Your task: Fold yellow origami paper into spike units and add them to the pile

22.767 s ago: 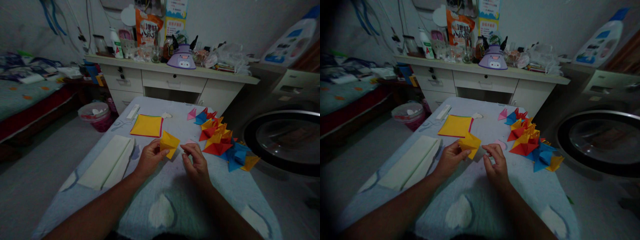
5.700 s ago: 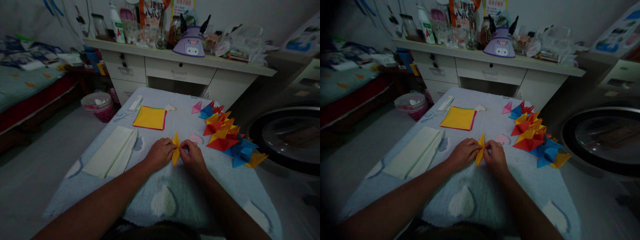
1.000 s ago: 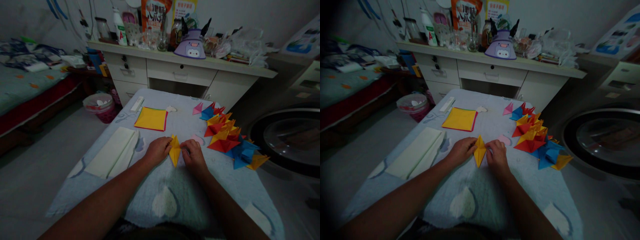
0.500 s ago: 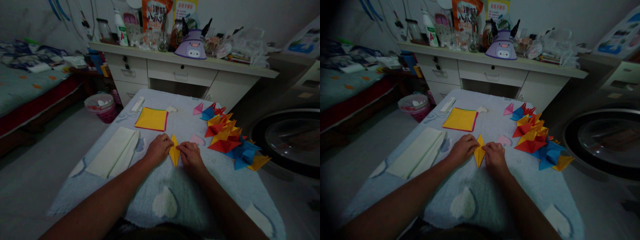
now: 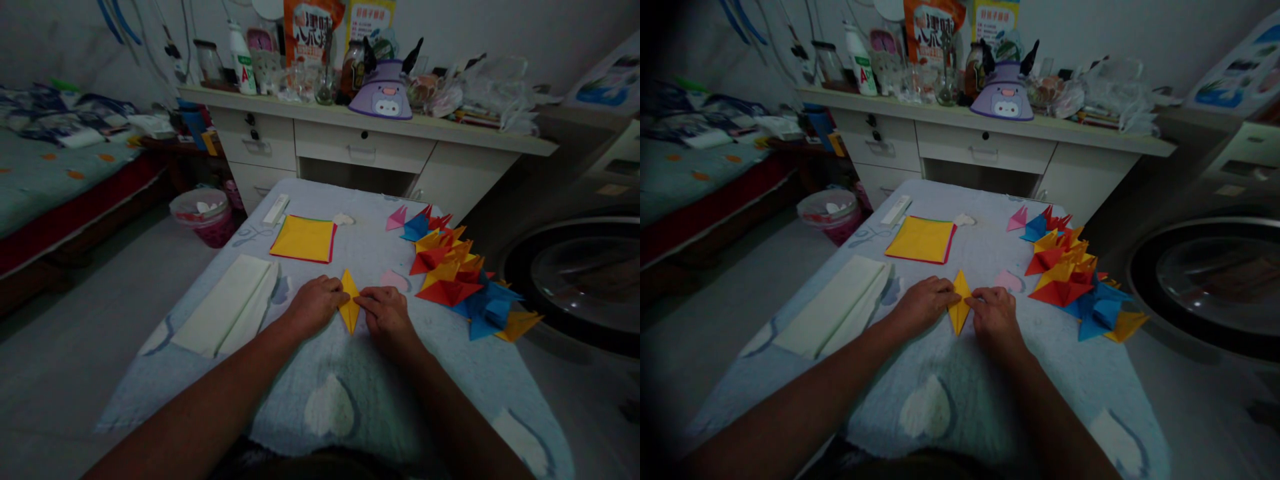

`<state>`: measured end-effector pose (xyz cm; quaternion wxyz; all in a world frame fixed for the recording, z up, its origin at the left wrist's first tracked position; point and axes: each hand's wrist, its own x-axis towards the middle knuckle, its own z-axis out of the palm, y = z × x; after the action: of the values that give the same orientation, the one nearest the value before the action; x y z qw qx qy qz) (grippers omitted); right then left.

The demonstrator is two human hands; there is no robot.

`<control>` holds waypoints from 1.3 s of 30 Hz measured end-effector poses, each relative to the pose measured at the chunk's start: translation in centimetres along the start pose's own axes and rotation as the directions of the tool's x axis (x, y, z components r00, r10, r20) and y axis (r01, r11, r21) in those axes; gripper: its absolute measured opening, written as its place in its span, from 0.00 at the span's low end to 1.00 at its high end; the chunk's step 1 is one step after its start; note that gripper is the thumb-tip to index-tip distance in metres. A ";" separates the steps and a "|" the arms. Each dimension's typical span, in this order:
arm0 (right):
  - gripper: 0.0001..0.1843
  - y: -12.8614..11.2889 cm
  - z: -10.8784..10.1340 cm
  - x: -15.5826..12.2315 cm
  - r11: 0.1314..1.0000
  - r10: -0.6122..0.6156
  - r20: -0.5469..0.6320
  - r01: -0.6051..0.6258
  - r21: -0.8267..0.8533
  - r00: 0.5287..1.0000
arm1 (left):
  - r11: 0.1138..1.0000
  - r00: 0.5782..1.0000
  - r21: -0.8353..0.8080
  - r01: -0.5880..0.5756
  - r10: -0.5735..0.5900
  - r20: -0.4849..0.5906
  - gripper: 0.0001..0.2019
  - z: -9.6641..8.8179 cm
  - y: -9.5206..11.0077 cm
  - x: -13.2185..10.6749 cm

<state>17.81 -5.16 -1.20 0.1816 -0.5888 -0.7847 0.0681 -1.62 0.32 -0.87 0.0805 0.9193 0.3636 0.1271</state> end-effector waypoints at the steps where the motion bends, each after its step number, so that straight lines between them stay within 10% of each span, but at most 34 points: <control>1: 0.21 0.3 0.0 0.0 1.000 0.003 -0.001 -0.003 -0.001 1.000 | 1.000 1.000 -0.006 0.007 -0.007 0.006 0.12 -0.1 0.0 0.0; 20: 0.11 0.2 0.1 0.8 0.983 0.176 -0.067 -0.172 0.069 0.982 | 0.991 0.999 -0.125 -0.051 0.049 -0.023 0.13 -0.2 -0.4 -0.3; 31: 0.09 -0.7 0.6 0.9 0.982 0.187 -0.062 -0.186 0.014 0.980 | 0.943 0.937 -0.103 0.316 -0.327 -0.123 0.09 -0.4 0.5 -0.4; 39: 0.08 -0.7 0.4 1.0 0.975 0.201 -0.053 -0.195 0.102 0.978 | 0.934 0.938 -0.189 0.304 -0.329 -0.114 0.07 -0.1 0.5 -0.2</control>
<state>16.81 -4.41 -1.17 0.2268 -0.6564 -0.7118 0.1051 -1.45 -0.15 -0.65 0.1508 0.8270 0.5000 0.2084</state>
